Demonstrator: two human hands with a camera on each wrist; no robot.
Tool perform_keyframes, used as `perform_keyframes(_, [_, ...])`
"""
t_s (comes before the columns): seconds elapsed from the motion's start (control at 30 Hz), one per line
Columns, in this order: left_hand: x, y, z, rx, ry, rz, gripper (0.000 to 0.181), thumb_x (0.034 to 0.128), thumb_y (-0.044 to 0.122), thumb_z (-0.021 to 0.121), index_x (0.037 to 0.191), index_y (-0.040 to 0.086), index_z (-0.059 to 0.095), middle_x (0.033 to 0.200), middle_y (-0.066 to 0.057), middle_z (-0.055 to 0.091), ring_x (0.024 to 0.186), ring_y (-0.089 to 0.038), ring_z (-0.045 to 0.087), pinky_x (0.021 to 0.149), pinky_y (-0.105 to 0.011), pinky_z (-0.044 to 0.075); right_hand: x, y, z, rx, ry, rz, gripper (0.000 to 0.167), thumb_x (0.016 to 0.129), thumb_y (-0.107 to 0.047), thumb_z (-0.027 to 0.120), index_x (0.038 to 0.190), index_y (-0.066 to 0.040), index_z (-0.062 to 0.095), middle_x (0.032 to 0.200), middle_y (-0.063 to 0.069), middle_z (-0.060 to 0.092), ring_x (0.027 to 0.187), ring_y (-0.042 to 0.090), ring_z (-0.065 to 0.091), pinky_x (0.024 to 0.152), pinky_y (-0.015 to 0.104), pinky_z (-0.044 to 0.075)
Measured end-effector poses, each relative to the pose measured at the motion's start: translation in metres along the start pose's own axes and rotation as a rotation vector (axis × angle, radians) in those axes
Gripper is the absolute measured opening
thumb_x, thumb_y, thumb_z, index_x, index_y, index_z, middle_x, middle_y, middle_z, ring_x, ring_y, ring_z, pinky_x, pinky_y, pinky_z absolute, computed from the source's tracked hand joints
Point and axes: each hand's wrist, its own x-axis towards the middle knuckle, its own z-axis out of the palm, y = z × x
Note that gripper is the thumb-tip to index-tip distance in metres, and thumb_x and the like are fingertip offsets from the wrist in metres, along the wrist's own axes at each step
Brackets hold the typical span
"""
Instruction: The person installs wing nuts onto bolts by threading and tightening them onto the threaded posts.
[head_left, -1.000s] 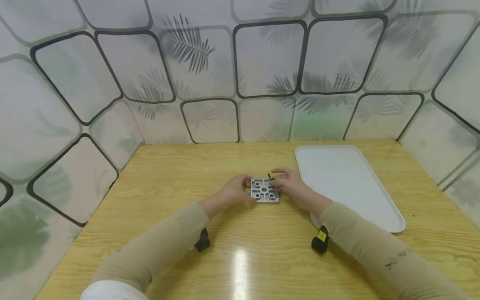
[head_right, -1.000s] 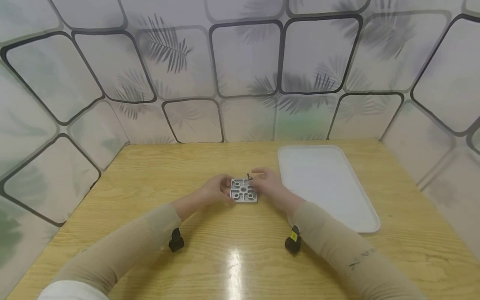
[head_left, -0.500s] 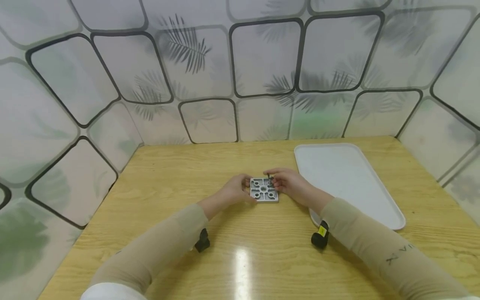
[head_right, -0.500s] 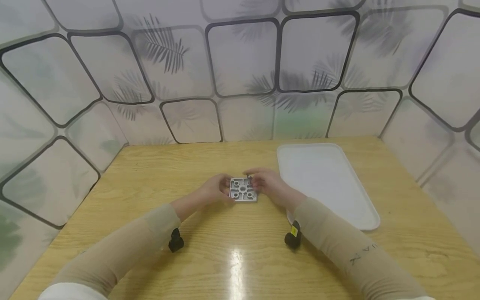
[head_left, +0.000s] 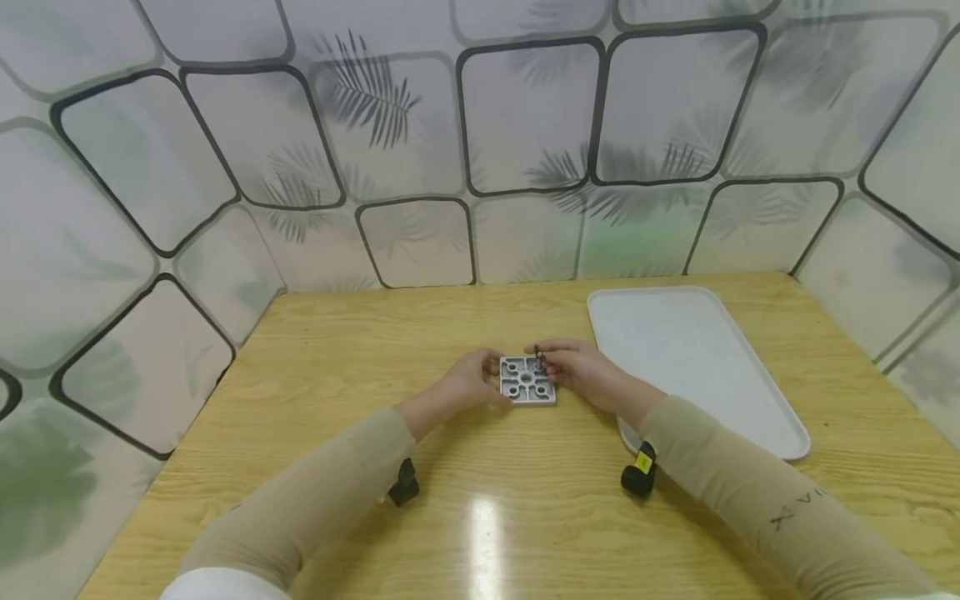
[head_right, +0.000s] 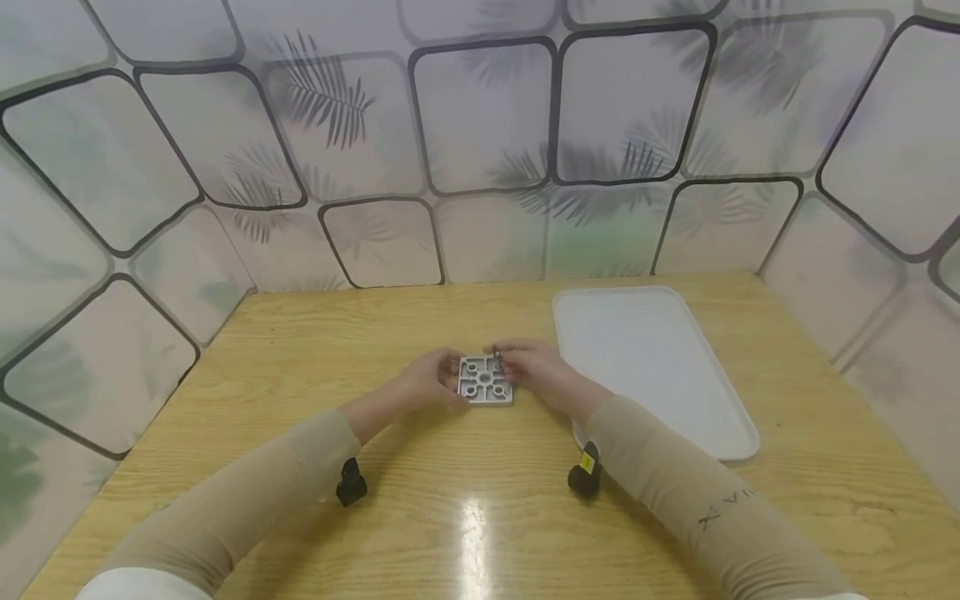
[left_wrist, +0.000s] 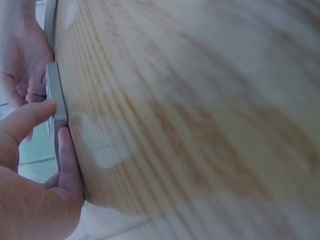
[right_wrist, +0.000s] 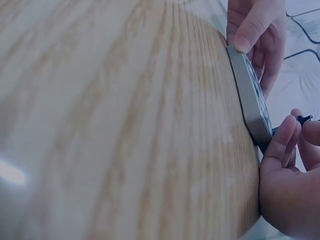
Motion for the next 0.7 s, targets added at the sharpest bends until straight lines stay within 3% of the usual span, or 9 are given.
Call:
perform_keyframes(0.2, [0.0026, 0.0022, 0.0, 0.0, 0.002, 0.018, 0.082, 0.0747, -0.004, 0.09, 0.148, -0.003, 0.052, 0.128, -0.015, 0.062, 0.097, -0.019, 0.063, 0.093, -0.029, 0.055, -0.0016, -0.001, -0.0015, 0.008, 0.019, -0.01, 0.044, 0.112, -0.005, 0.042, 0.151, 0.013, 0.044, 0.154, 0.017, 0.056, 0.091, 0.001, 0.057, 0.082, 0.012, 0.053])
perform_keyframes(0.43, [0.0045, 0.0023, -0.0003, 0.01, 0.009, 0.021, 0.083, 0.0745, -0.003, 0.09, 0.148, -0.002, 0.052, 0.128, -0.015, 0.062, 0.098, -0.019, 0.062, 0.094, -0.03, 0.055, 0.0022, 0.0015, -0.0033, 0.02, 0.038, -0.04, 0.027, 0.108, -0.004, 0.051, 0.129, 0.008, 0.061, 0.125, 0.002, 0.064, 0.088, 0.002, 0.059, 0.079, 0.014, 0.054])
perform_keyframes(0.7, [0.0039, -0.0017, -0.0007, 0.03, 0.004, -0.008, 0.083, 0.0746, 0.0, 0.091, 0.148, -0.002, 0.053, 0.129, -0.014, 0.063, 0.099, -0.02, 0.064, 0.102, -0.035, 0.054, 0.0045, 0.0063, 0.0024, -0.01, 0.059, -0.053, 0.034, 0.104, -0.002, 0.057, 0.135, 0.012, 0.056, 0.107, -0.001, 0.061, 0.085, 0.003, 0.058, 0.075, 0.015, 0.053])
